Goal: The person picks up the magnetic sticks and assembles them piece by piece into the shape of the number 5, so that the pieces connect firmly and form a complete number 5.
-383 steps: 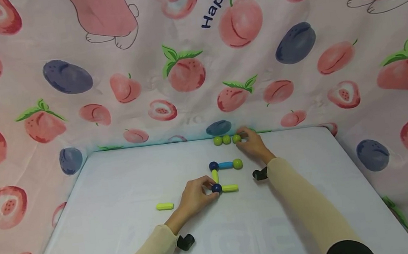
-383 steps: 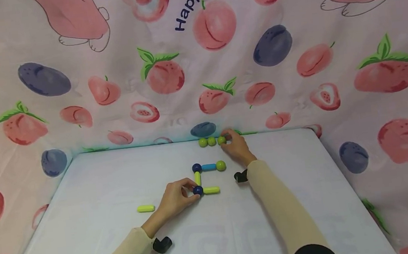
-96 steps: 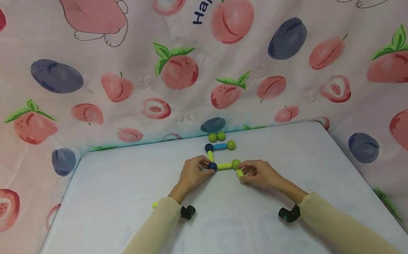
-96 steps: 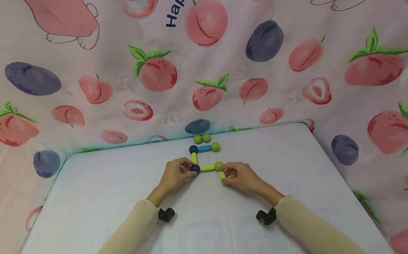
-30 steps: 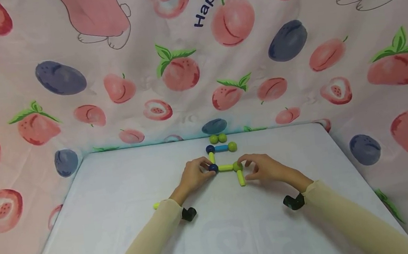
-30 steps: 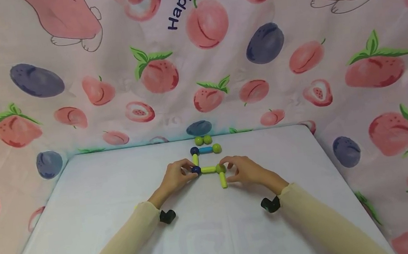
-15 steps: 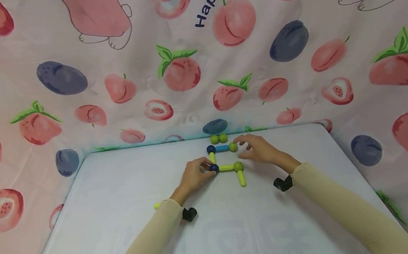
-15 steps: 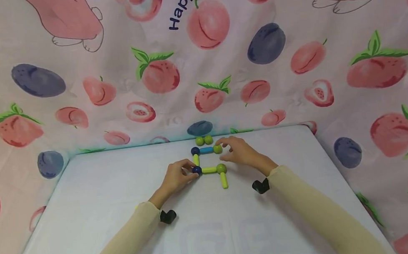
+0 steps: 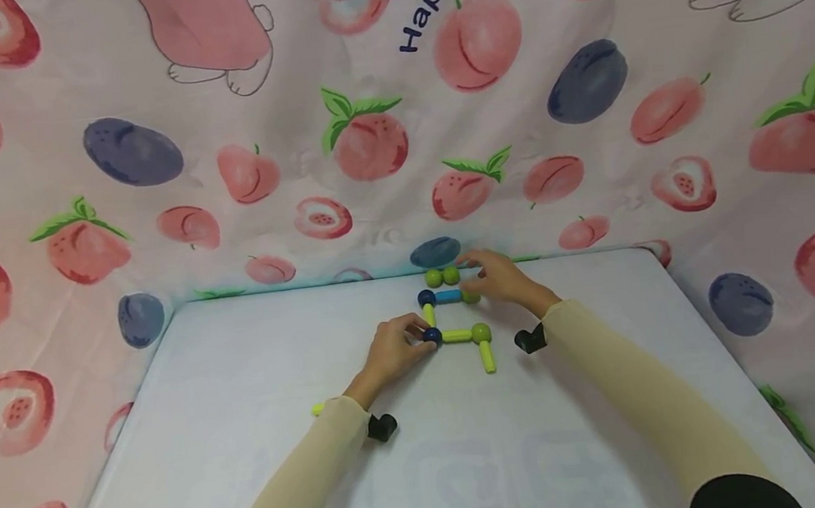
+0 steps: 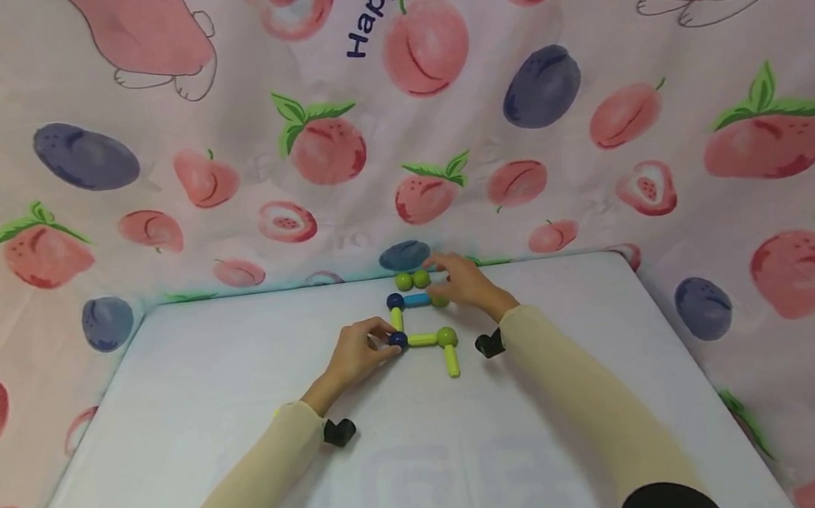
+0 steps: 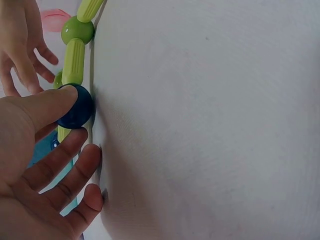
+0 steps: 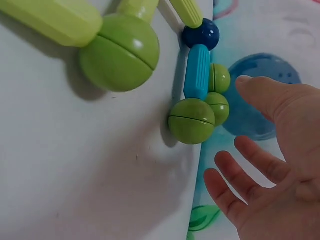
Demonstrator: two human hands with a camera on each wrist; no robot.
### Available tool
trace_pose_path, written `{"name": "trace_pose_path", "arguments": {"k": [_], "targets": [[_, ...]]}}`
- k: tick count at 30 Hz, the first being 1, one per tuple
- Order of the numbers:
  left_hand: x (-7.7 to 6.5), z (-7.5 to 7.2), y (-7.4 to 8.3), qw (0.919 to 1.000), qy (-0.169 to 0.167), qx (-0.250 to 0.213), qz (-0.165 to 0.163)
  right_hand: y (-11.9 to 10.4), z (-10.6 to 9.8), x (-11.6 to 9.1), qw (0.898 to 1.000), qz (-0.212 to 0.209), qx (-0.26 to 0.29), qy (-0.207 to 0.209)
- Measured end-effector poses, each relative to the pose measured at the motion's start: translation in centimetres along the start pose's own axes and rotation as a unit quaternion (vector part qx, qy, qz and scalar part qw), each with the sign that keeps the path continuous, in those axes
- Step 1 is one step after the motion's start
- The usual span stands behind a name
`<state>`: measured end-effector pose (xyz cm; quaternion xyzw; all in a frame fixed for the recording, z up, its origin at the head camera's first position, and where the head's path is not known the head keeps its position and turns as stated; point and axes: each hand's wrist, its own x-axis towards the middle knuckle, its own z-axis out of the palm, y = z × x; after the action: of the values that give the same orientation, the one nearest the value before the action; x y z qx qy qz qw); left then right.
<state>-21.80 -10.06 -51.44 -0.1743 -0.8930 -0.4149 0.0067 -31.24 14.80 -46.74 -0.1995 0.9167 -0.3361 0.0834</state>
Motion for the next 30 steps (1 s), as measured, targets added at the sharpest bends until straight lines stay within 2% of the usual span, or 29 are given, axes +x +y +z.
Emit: {"name": "trace_pose_path", "arguments": {"k": [15, 21, 30], "targets": [[0.2, 0.0, 0.1, 0.9999, -0.008, 0.011, -0.001, 1.0, 2.0, 3.2, 0.999, 0.031, 0.022, 0.022], [0.2, 0.1, -0.1, 0.9999, -0.007, 0.01, -0.003, 1.0, 2.6, 3.4, 0.998, 0.054, 0.025, 0.02], [0.0, 0.1, -0.1, 0.9998, -0.008, 0.014, -0.013, 0.9, 2.9, 3.4, 0.999, 0.044, 0.012, 0.018]]}}
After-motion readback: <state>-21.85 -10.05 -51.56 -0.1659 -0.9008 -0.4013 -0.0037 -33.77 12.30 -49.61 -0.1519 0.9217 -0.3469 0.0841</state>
